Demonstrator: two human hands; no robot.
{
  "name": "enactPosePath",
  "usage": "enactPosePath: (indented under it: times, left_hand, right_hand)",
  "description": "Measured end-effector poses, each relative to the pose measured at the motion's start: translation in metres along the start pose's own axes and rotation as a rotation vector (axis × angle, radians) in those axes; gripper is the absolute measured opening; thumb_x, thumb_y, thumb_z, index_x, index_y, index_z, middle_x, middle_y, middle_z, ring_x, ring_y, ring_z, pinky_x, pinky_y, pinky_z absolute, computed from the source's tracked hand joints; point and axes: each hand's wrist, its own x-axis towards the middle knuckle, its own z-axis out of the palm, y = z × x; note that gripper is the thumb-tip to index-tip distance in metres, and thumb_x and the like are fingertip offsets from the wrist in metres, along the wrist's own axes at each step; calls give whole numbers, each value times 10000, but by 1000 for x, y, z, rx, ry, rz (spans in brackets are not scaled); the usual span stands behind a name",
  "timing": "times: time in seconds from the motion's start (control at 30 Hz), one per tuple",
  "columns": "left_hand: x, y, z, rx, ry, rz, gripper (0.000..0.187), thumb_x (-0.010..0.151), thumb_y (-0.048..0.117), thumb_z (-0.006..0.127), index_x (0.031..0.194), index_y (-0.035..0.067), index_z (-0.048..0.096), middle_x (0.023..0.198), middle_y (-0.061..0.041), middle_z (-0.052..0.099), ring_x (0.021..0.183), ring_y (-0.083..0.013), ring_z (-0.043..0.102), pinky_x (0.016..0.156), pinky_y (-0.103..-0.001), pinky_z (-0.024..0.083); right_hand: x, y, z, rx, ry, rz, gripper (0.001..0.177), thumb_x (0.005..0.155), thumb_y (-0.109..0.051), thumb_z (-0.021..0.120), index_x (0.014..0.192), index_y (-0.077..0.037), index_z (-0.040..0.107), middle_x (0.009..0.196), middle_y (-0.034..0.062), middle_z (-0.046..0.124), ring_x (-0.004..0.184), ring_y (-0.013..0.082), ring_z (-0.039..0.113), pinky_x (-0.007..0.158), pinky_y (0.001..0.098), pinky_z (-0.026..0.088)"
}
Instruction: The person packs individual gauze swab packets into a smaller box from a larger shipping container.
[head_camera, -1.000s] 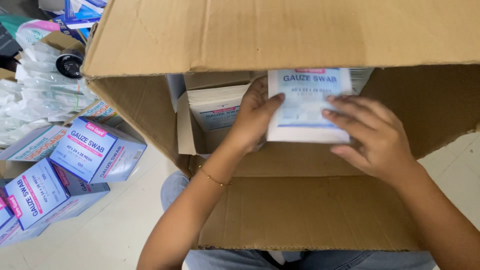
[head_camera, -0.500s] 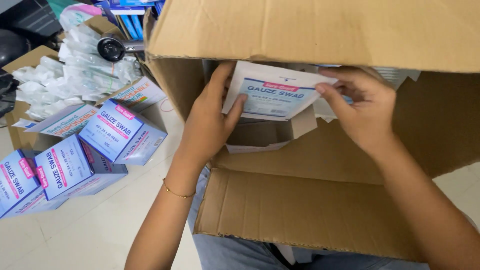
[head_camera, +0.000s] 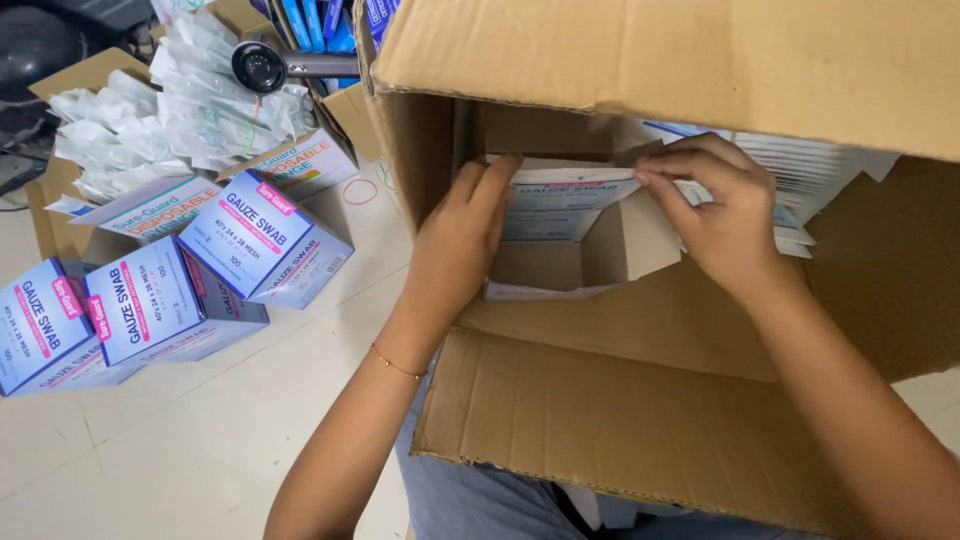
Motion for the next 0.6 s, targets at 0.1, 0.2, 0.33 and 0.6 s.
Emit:
enactPosePath:
  times: [0.1,0.2,0.33,0.6]
  left_hand:
    - [-1,-8,5,51,-25,17,248,994,36,606,1234,90,633,1136,-134,635,990,-362,669,807,-440,549]
    - [-4,-25,18,193,-94,67,220,888,14,624,1083,71,706,1072,-110,641,1003,-322,662,848,-421,545]
    - [-1,-37,32,380,-134,126,182,818,31,634,960,81,736,1017,-88,644,1024,-292,646,859,-415,523]
    - [7,-56,53,539,-158,156,126,782,51,641,880,91,710,990,-76,655,1027,-286,619,847,-414,517]
  right_hand:
    - [4,0,8,-34,-59,44,135,971,-17,808,1098,-39,766,1109,116,720,1030,233,712,894,334,580]
    - [9,-6,16,-110,-173,86,152,884,-77,847,1012,-53,770,1044,126,695,964,254,671,826,368,552]
    - [8,-3,28,-215,-269,79,112,849,-108,831,936,-73,771,963,86,711,934,278,659,836,401,529]
    - [10,13,51,-478,-282,-59,99,840,-164,790,915,-117,744,1028,58,752,1065,253,697,904,385,479]
